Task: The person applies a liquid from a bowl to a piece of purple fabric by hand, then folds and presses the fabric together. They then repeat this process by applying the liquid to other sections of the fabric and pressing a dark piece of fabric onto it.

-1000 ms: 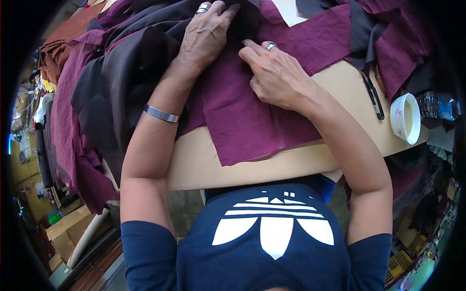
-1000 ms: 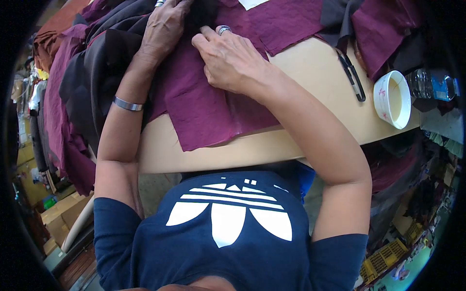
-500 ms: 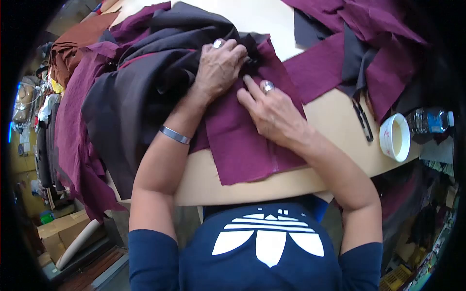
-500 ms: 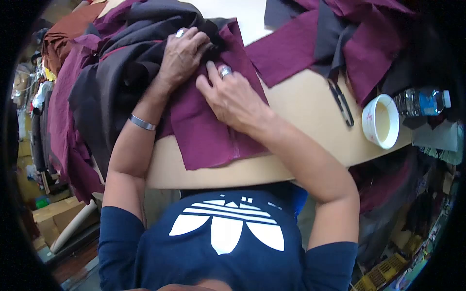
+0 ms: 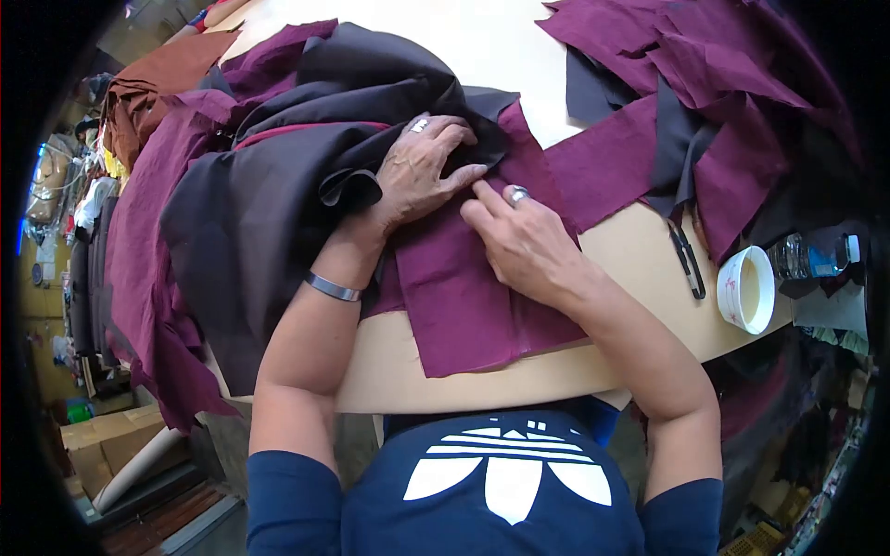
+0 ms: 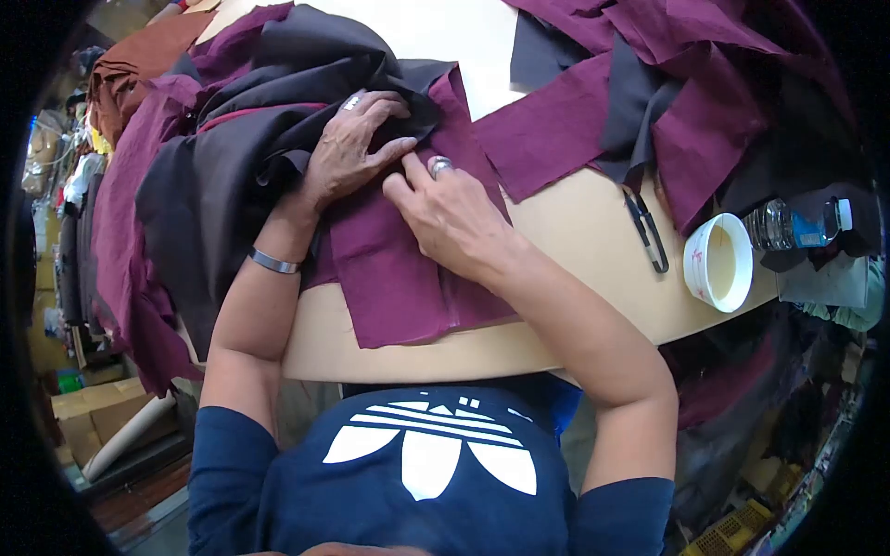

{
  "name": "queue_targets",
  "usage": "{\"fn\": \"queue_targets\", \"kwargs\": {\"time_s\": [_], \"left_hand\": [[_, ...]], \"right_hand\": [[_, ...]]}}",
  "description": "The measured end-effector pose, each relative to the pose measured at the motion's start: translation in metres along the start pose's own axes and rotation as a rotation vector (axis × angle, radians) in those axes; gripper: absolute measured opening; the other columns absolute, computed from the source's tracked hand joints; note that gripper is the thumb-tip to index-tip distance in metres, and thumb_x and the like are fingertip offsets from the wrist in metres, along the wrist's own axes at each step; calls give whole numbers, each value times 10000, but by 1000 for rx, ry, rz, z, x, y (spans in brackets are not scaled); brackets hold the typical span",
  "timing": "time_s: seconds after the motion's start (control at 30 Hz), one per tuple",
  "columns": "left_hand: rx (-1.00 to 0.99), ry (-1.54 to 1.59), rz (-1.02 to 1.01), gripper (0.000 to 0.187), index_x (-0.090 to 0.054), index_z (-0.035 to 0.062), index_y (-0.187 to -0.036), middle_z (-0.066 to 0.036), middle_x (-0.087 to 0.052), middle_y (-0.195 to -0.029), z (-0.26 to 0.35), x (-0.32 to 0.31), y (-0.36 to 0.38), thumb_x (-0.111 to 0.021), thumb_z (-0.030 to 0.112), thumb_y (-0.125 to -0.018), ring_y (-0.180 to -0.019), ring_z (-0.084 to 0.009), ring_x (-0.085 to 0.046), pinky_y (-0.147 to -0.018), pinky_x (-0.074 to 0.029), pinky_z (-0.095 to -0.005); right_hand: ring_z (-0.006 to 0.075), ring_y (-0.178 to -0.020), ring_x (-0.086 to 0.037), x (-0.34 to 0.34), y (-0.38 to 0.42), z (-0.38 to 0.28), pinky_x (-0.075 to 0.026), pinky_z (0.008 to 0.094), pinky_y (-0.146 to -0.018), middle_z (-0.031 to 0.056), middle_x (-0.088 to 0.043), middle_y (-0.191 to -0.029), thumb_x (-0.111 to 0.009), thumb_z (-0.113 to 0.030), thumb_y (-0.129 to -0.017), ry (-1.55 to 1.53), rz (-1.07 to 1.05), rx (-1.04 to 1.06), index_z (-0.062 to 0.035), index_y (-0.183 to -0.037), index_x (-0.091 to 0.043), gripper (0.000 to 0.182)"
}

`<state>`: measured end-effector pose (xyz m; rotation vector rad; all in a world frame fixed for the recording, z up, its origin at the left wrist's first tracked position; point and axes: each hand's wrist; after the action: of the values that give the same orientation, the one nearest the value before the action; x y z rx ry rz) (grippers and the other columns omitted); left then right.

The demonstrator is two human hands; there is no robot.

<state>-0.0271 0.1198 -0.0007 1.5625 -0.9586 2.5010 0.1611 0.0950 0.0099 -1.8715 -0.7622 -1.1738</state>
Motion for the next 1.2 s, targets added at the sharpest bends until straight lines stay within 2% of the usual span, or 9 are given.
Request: {"fn": "queue_targets", "kwargs": {"time_s": [0.13, 0.27, 0.43, 0.57, 0.77, 0.93, 1.0, 1.13, 1.2], "left_hand": [[212, -358, -135, 302, -595, 111, -1054, -100, -550, -1093, 22, 1, -1, -579, 335, -853, -1141, -256, -482, -1027, -261, -513], [232, -509, -30, 314, -569, 154, -1112, -73, -529, -1158, 27, -13, 5, -546, 359, -876, -1216, -271, -422, -1000, -256, -581], [147, -263, 10, 286, -581, 74, -1065, -109, -556, -1095, -3, -19, 4, -574, 280, -868, -1120, -319, -465, -956, -344, -457], [110, -130, -32, 319, -585, 105, -1083, -111, -550, -1085, -30, -18, -7, -576, 329, -856, -1082, -309, -501, -921, -390, -419], [116, -67, -84, 346, -583, 95, -1086, -112, -546, -1131, -29, -14, -10, -562, 364, -869, -1112, -305, -487, -954, -369, -416], [46, -249, -221, 708, -508, 87, -1234, -167, -468, -1283, -24, -1, -2, -657, 554, -722, -1255, -379, -351, -1056, -270, -448], [115, -234, -344, 961, -435, 90, -1327, -169, -385, -1397, -16, 5, -3, -687, 670, -604, -1359, -395, -204, -1111, -140, -495], [66, -195, -274, 969, -474, 106, -1303, -158, -441, -1357, -29, -2, 0, -647, 734, -585, -1343, -385, -250, -1097, -130, -547], [100, -201, -274, 958, -469, 114, -1312, -158, -432, -1367, -27, -1, 1, -678, 698, -583, -1352, -375, -238, -1104, -128, -532]], "right_hand": [[363, -952, -581, 12, 56, -24, -497, 401, -769, 252, -558, -1117, -560, -69, -745, 42, -5, 160, 9, -990, -531, 259], [379, -1045, -556, 29, 97, -47, -467, 420, -860, 250, -567, -1123, -545, -93, -780, -106, -67, 148, -8, -1033, -556, 268], [270, -876, -627, 9, 82, -34, -496, 358, -793, 153, -631, -975, -537, -101, -800, 69, 138, 266, -42, -1161, -548, 366], [214, -803, -622, 12, 62, -29, -511, 314, -746, 137, -636, -887, -556, -66, -763, -136, 152, 162, -68, -1196, -552, 433], [252, -809, -639, 1, 69, -40, -530, 341, -727, 148, -645, -908, -596, 0, -701, -70, 241, 177, -43, -1065, -651, 371], [275, -888, -632, -3, 85, -54, -519, 338, -769, 188, -645, -941, -550, -114, -779, 99, 226, 191, -63, -1146, -607, 375], [280, -972, -618, 0, 96, -60, -497, 365, -833, 164, -639, -995, -527, -113, -793, 33, 181, 125, -53, -1151, -602, 371], [286, -1030, -594, 53, 126, -28, -450, 403, -912, 149, -615, -1082, -616, -66, -741, -84, 248, -46, -34, -1150, -578, 412], [333, -1106, -540, 97, 157, -10, -416, 420, -953, 168, -575, -1158, -687, -83, -705, 74, 375, -448, -29, -1165, -550, 483]]}}
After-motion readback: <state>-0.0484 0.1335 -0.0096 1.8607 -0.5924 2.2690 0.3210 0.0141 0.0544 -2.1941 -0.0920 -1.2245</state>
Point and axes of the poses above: each hand's wrist, its own y-axis away from the middle knuckle, its own x-axis out of the back of the hand, z = x × y
